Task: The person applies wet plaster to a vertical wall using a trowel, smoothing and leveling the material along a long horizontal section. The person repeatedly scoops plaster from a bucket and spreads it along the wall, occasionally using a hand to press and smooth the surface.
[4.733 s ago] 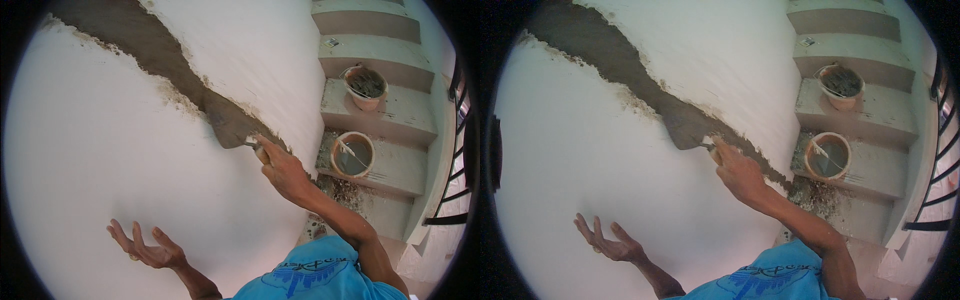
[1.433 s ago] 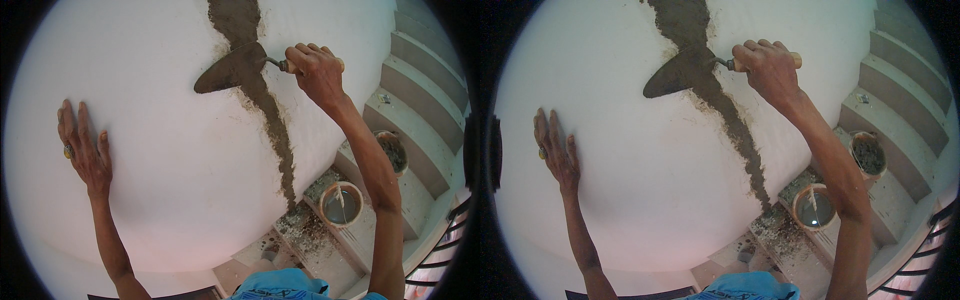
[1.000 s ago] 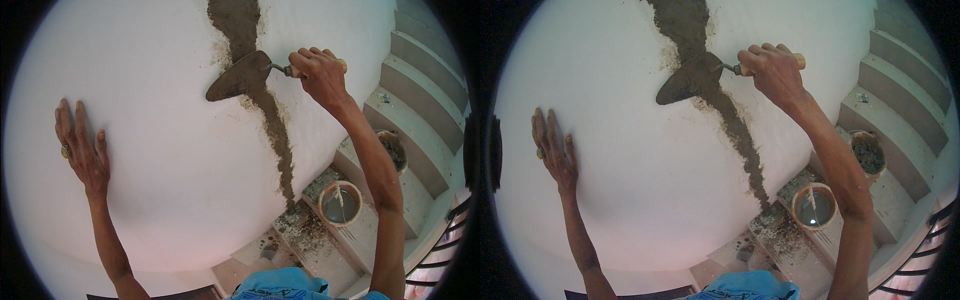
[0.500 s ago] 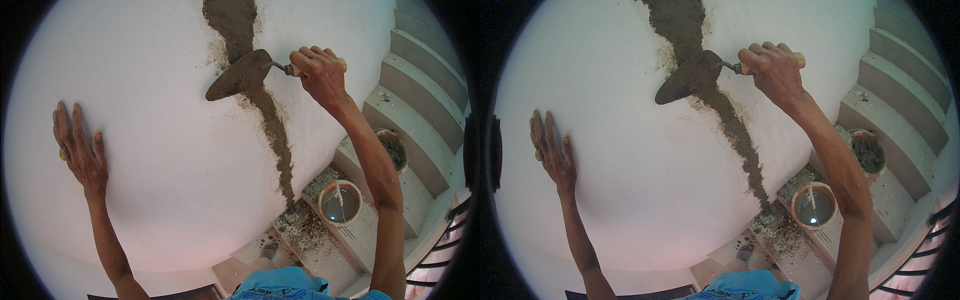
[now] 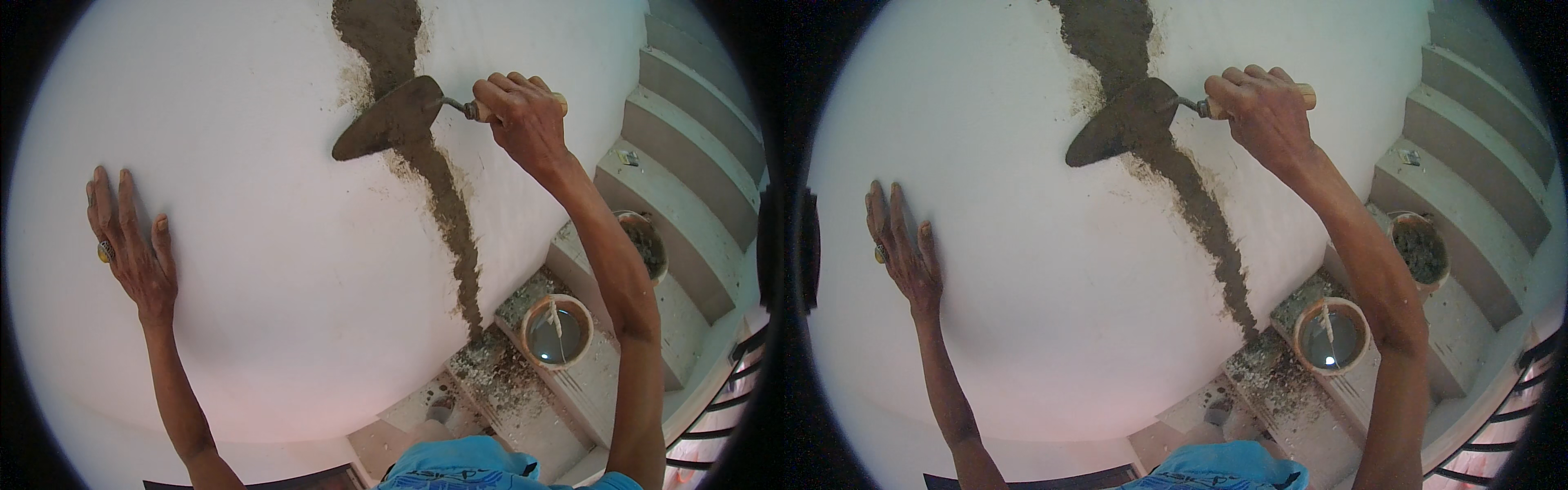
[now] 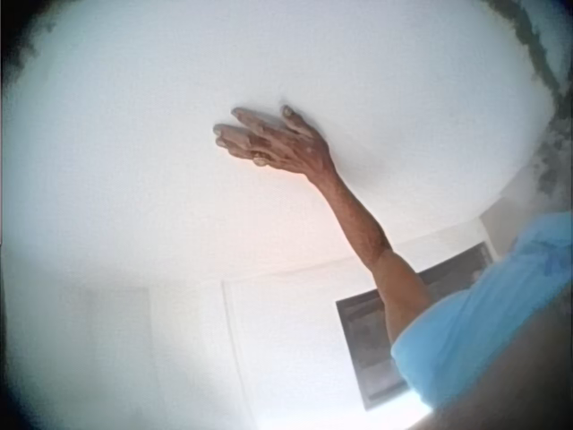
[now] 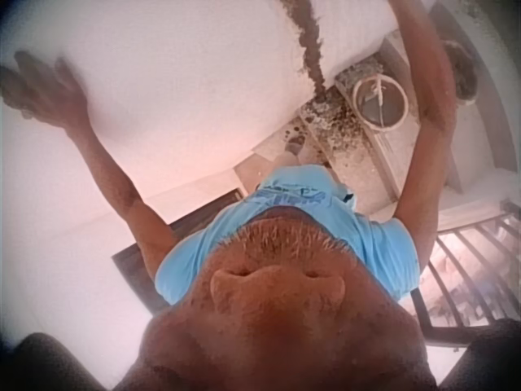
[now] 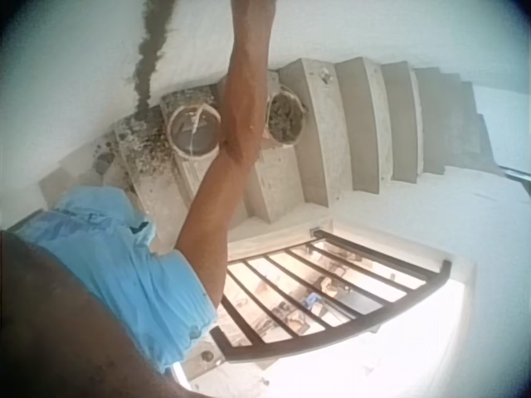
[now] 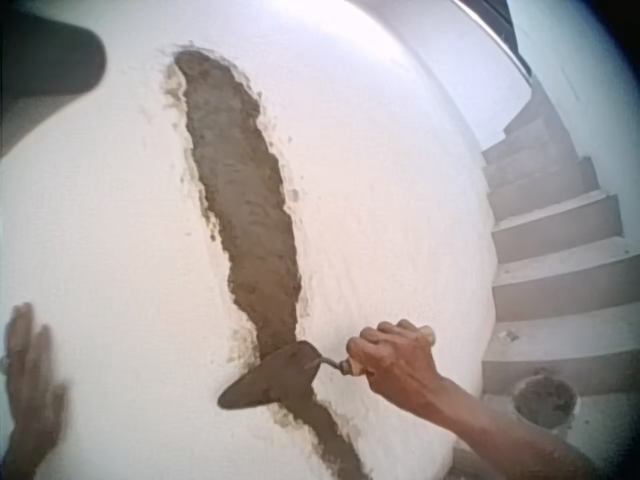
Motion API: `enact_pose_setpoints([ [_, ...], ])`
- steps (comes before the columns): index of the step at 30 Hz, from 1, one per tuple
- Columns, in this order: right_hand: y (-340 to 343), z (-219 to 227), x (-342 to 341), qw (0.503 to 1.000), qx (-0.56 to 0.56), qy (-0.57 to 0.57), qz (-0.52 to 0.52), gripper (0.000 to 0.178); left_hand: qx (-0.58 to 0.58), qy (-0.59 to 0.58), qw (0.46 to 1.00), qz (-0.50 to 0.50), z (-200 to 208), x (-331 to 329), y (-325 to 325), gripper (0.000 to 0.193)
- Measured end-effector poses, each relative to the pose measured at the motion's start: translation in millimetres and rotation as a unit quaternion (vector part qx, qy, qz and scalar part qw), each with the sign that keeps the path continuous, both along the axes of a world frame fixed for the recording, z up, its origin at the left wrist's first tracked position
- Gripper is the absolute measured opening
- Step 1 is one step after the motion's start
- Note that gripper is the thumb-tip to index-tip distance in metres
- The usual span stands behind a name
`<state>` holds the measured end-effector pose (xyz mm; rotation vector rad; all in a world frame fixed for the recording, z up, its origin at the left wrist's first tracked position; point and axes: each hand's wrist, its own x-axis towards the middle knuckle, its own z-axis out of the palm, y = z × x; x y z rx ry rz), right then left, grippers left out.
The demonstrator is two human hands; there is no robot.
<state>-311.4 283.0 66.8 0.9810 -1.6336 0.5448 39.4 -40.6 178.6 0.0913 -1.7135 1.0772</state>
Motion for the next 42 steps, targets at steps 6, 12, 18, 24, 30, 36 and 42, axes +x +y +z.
enact_pose_setpoints([
  [6,-1.3,-4.0,2.8,1.000,0.018,0.006,0.003,0.018,-0.010,0.000,1.000,0.004,1.9,-0.1,1.5,0.055],
  [12,2.3,-9.1,4.8,1.000,0.023,0.000,0.001,0.019,-0.009,0.002,1.000,0.010,1.7,0.6,2.5,0.056],
  [18,6.1,-14.0,0.9,1.000,0.012,0.001,-0.028,0.018,-0.004,0.001,1.000,0.004,1.7,0.8,2.4,0.057],
  [24,8.8,-15.2,4.9,0.999,-0.008,-0.012,-0.028,0.020,-0.006,0.001,1.000,-0.001,1.3,-0.1,1.7,0.057],
  [30,13.4,-25.4,0.3,1.000,-0.003,-0.019,-0.003,0.020,-0.008,-0.001,1.000,0.000,1.6,0.5,2.2,0.055],
  [36,5.1,-1.0,4.3,0.998,-0.055,0.000,0.000,0.019,-0.004,0.000,1.000,-0.003,0.2,0.2,0.9,0.055],
  [42,-11.1,-3.4,7.6,1.000,-0.016,0.017,0.002,0.018,-0.002,-0.003,1.000,-0.010,0.5,-0.5,2.9,0.054],
])
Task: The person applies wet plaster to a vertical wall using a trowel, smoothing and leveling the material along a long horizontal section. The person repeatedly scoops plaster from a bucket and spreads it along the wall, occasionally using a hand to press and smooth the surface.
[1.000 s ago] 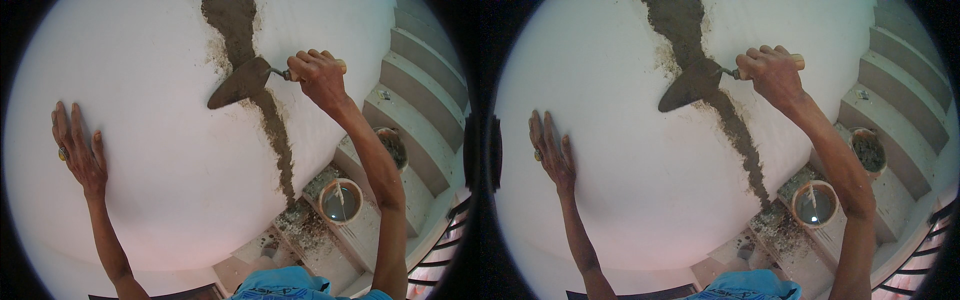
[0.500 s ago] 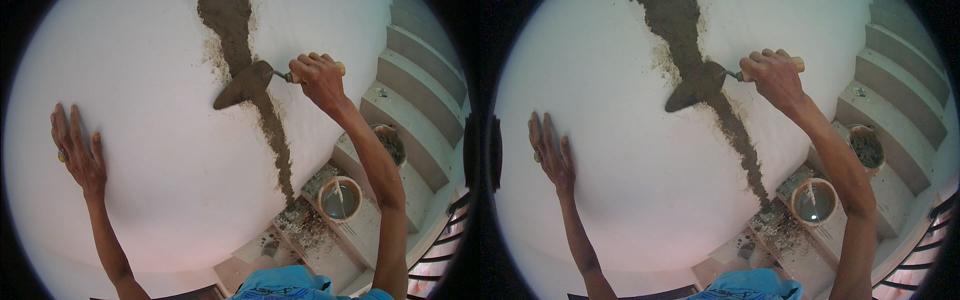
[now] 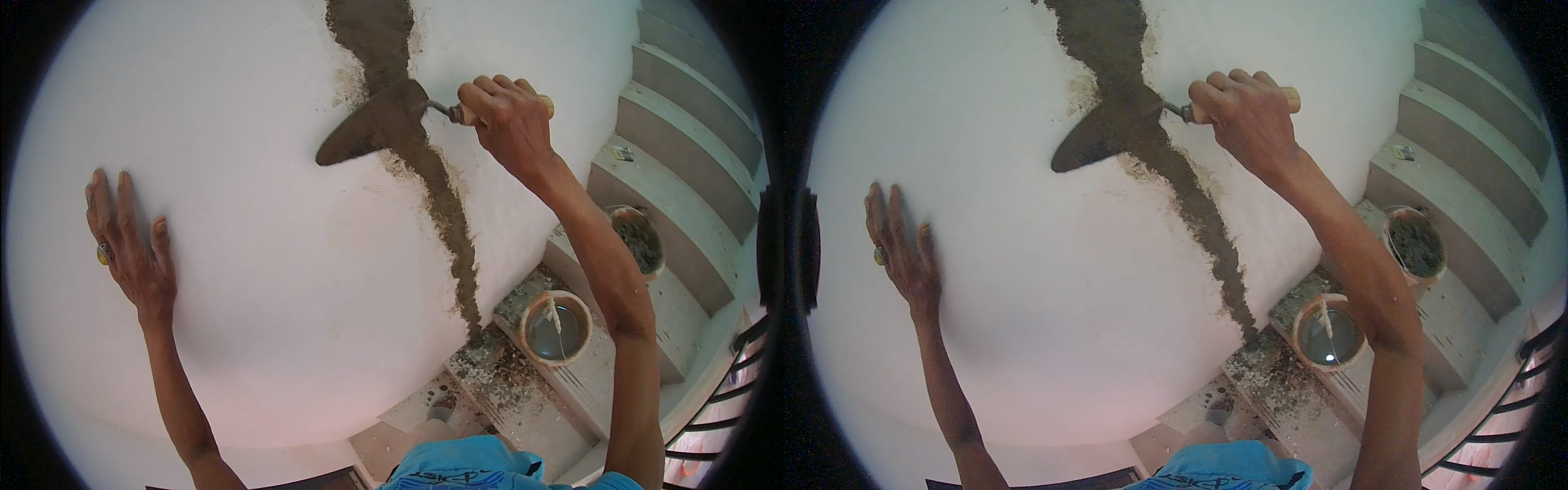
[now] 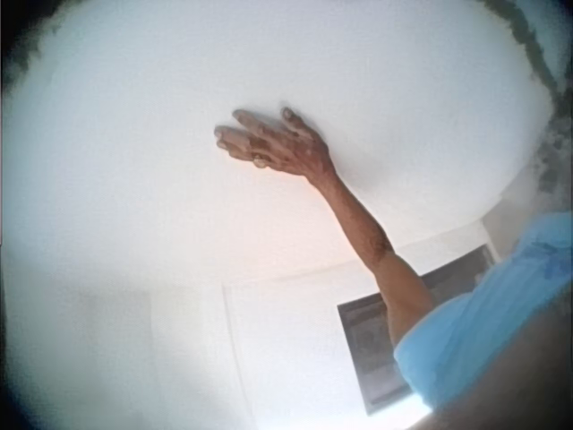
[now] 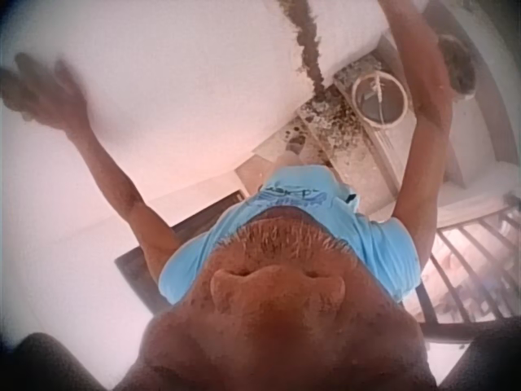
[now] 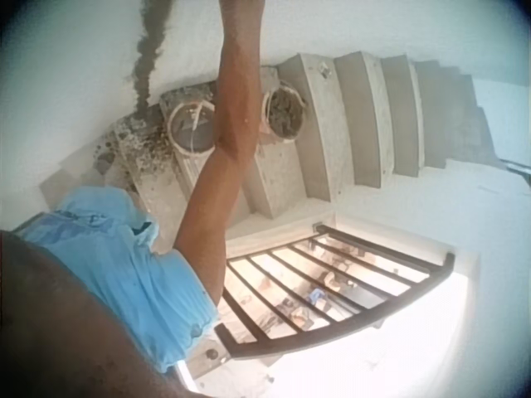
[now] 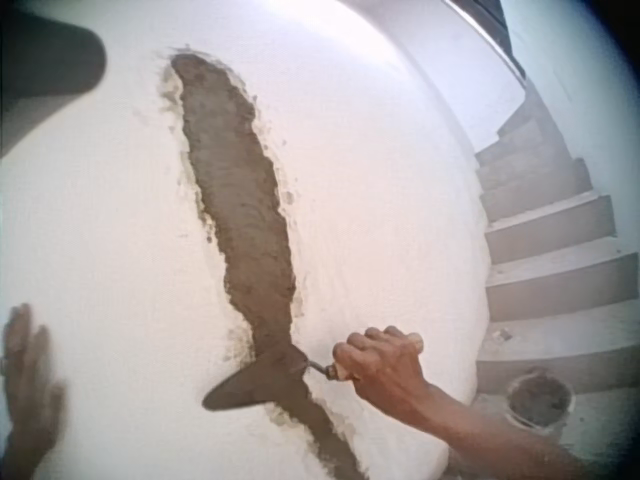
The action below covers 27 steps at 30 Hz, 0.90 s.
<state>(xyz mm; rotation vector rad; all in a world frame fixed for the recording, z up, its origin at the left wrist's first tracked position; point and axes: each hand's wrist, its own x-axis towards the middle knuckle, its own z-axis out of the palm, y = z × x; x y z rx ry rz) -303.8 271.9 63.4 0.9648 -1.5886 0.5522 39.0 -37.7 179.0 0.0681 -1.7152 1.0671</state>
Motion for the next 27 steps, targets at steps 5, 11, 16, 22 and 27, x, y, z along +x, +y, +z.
enact_pose_setpoints([
  [5,3.8,-5.5,-0.3,1.000,0.006,-0.004,0.005,0.017,-0.008,0.004,1.000,0.020,-0.2,1.0,-0.1,0.055],
  [11,4.4,-6.0,3.6,0.999,0.045,-0.013,0.001,0.017,-0.002,0.005,1.000,0.010,-0.7,1.5,-0.9,0.055],
  [16,5.5,-4.4,3.6,0.999,0.029,-0.015,-0.008,0.015,-0.002,0.008,1.000,0.011,-0.7,-0.3,-1.5,0.056],
  [22,8.2,-13.1,0.4,0.998,0.060,-0.018,-0.018,0.014,-0.007,0.002,1.000,0.001,0.5,0.1,-1.5,0.054],
  [27,23.5,-38.1,4.0,0.994,0.106,-0.034,-0.012,0.016,-0.005,0.002,1.000,0.004,0.0,0.7,-2.3,0.053],
])
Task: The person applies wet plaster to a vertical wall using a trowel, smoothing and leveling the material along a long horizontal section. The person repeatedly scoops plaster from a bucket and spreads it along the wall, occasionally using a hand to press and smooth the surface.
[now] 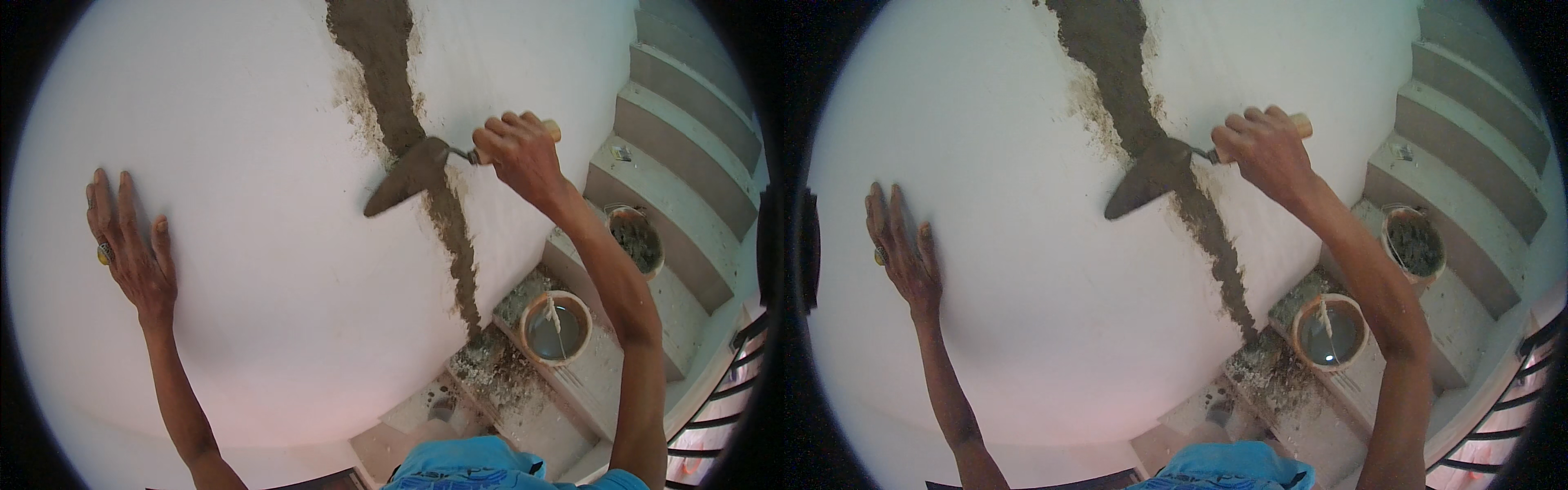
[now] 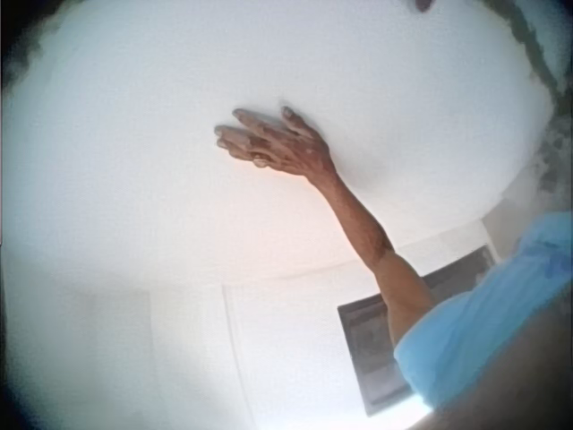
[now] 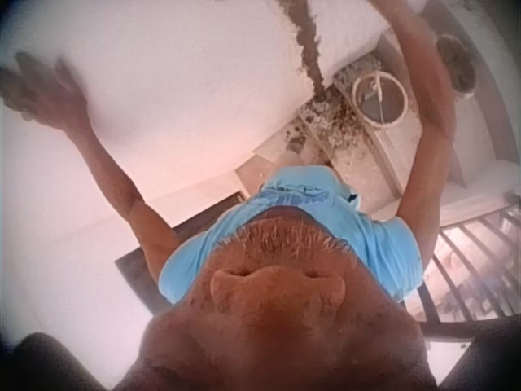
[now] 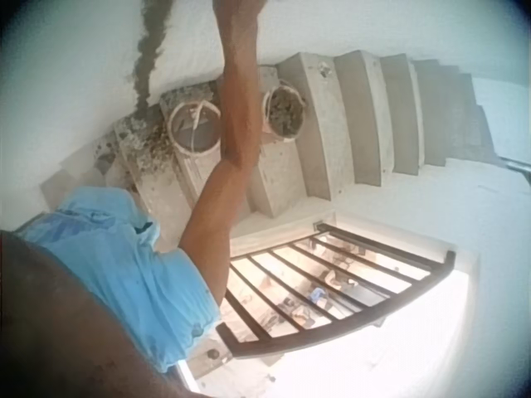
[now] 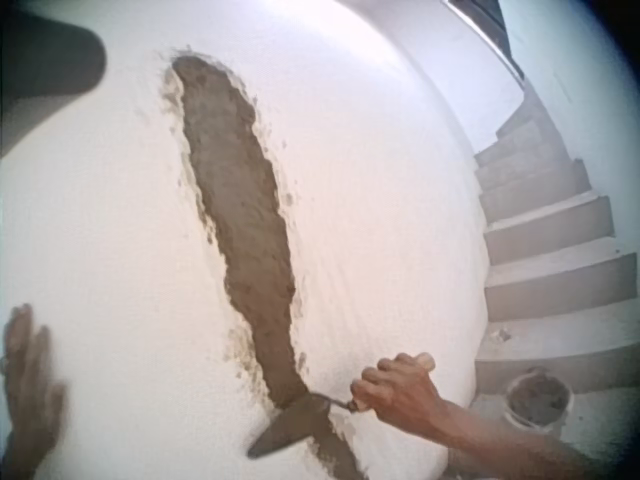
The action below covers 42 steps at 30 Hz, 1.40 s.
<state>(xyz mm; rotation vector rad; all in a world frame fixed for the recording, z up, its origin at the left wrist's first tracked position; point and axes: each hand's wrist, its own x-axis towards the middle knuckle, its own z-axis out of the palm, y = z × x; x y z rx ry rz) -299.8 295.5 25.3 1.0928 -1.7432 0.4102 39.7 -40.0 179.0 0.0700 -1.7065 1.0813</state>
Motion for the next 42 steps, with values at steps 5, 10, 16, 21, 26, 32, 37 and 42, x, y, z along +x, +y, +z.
enact_pose_setpoints([
  [5,12.2,-14.4,-4.0,0.998,-0.048,-0.031,0.012,0.019,0.000,0.003,1.000,0.007,0.7,-0.2,2.1,0.053],
  [10,8.1,5.6,-7.6,0.989,-0.133,-0.060,-0.021,0.019,0.007,-0.001,1.000,0.009,-0.8,-0.7,2.3,0.054],
  [16,-4.5,45.8,-10.5,0.990,-0.142,-0.023,-0.013,0.018,0.008,0.002,1.000,0.011,0.3,2.1,2.3,0.055],
  [21,-9.2,61.4,-8.7,0.990,-0.141,0.007,0.003,0.018,0.005,0.002,1.000,0.015,-0.9,0.3,1.3,0.056],
  [26,-13.7,56.1,-10.8,0.994,-0.107,0.010,0.000,0.015,0.011,0.003,1.000,0.015,-0.1,2.2,1.9,0.057],
  [32,-14.4,61.3,-6.6,0.994,-0.110,0.012,0.005,0.015,0.010,0.011,1.000,0.015,-1.4,0.1,0.7,0.056],
  [37,-14.6,56.1,-10.5,0.996,-0.084,0.031,0.011,0.016,0.013,0.005,1.000,0.008,-0.1,1.4,2.9,0.055],
  [42,-13.7,58.1,-5.0,0.997,-0.065,0.030,0.005,0.014,0.013,0.005,1.000,0.012,-1.4,-0.5,0.7,0.055],
])
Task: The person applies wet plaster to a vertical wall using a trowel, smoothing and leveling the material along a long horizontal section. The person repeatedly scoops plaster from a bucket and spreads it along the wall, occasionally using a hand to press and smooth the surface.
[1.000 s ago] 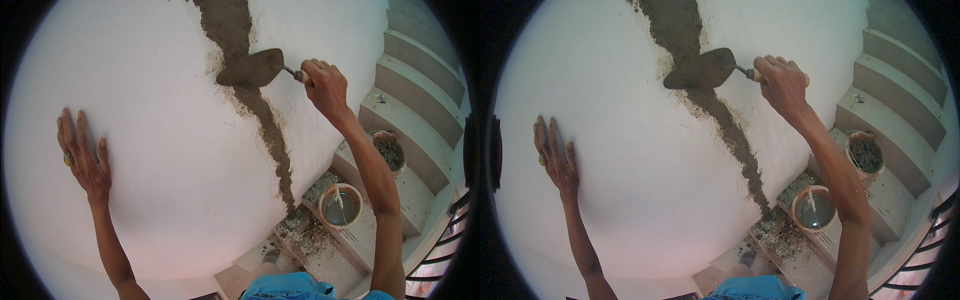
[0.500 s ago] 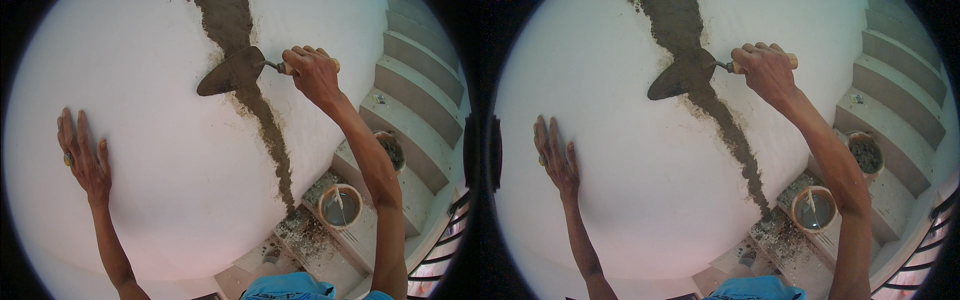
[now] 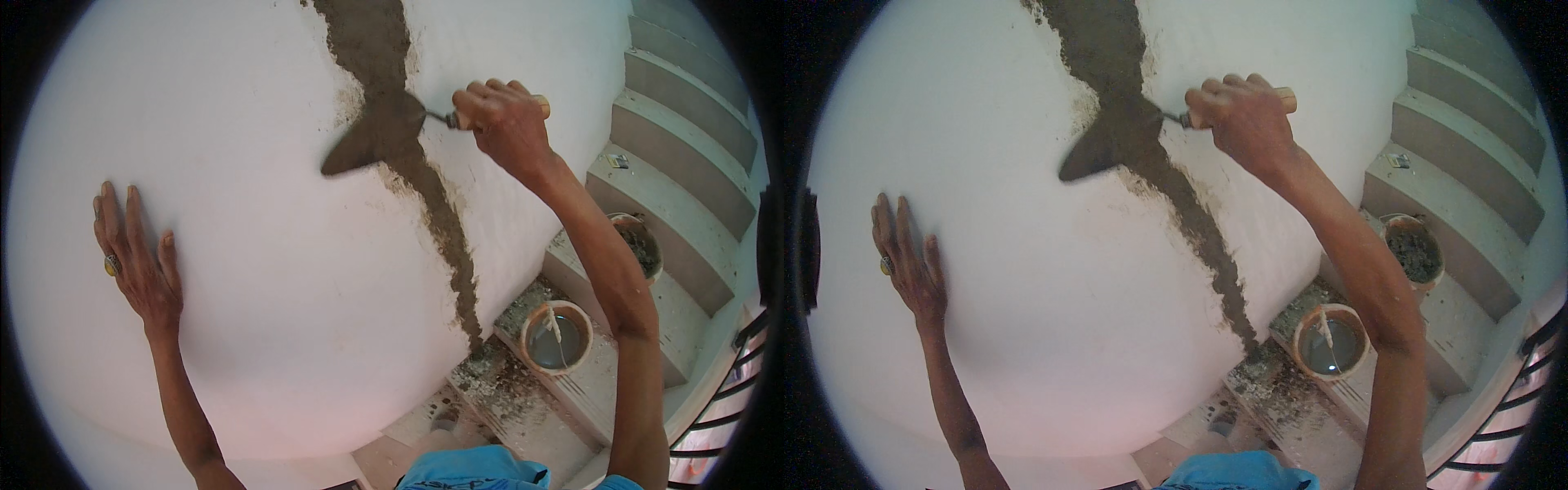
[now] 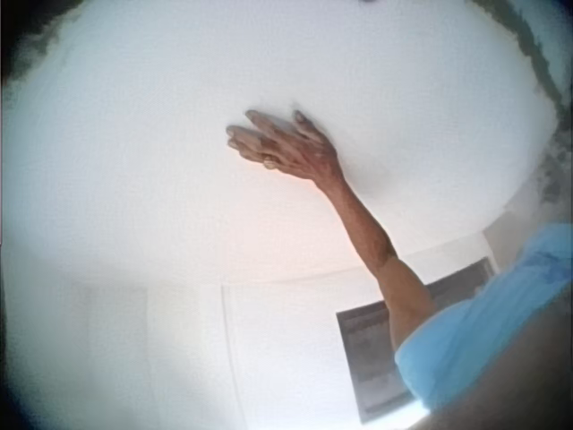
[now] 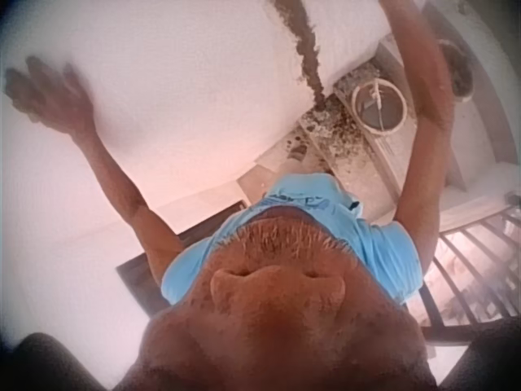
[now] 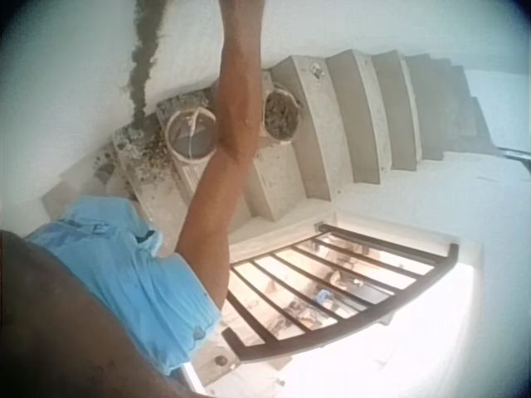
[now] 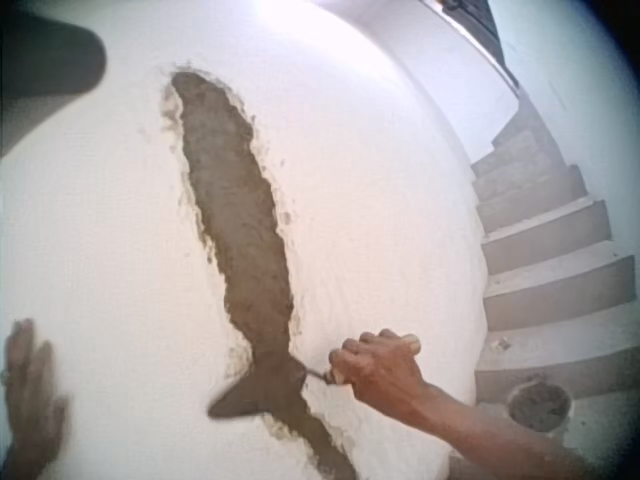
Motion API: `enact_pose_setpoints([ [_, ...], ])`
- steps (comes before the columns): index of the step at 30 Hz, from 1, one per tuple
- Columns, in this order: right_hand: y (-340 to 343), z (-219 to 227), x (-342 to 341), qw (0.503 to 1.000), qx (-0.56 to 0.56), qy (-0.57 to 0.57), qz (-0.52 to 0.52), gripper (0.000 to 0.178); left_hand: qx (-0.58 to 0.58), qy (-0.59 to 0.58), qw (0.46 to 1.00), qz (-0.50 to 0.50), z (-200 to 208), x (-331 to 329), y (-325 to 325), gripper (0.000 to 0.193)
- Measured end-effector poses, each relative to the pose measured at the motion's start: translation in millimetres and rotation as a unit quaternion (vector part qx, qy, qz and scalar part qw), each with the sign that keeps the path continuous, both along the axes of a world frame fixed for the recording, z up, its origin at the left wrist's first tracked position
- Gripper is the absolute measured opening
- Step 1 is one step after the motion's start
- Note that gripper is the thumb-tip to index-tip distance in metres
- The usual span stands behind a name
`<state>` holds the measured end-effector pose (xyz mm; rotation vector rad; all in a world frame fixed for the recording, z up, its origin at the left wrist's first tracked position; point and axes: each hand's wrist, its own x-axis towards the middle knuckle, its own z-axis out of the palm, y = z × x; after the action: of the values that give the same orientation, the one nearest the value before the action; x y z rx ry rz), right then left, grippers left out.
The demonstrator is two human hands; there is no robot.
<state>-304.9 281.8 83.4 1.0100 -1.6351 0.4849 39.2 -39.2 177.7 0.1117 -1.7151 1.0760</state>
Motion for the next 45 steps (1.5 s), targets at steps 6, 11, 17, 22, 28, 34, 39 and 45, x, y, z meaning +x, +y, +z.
enact_pose_setpoints([
  [6,2.9,-8.2,2.8,0.998,0.023,-0.048,-0.023,0.014,0.018,-0.009,1.000,-0.006,0.9,1.0,7.2,0.056],
  [11,9.0,-32.2,5.8,0.993,0.108,-0.045,0.023,0.017,0.029,-0.015,0.999,-0.011,1.9,3.8,8.5,0.056],
  [17,22.5,9.1,-1.7,0.991,-0.105,-0.079,0.013,0.018,0.039,-0.013,0.999,-0.013,3.4,3.2,12.6,0.056],
  [22,19.1,56.1,-3.6,0.989,-0.127,-0.069,-0.026,0.015,0.044,-0.019,0.999,-0.022,0.1,2.4,13.1,0.054],
  [28,19.9,88.9,-17.1,0.991,-0.112,-0.026,-0.073,0.015,0.028,-0.013,0.999,-0.010,3.5,4.7,9.1,0.056],
  [34,28.7,104.5,-13.1,0.992,-0.065,-0.004,-0.109,0.014,0.035,-0.018,0.999,-0.018,1.6,2.4,11.3,0.053],
  [39,37.4,100.3,-12.4,0.993,-0.002,0.012,-0.113,0.016,0.014,-0.013,1.000,-0.004,2.0,3.0,6.8,0.055],
  [45,37.6,105.1,-22.5,0.991,-0.031,0.040,-0.123,0.016,0.020,-0.016,1.000,0.002,1.2,2.7,9.2,0.054],
])
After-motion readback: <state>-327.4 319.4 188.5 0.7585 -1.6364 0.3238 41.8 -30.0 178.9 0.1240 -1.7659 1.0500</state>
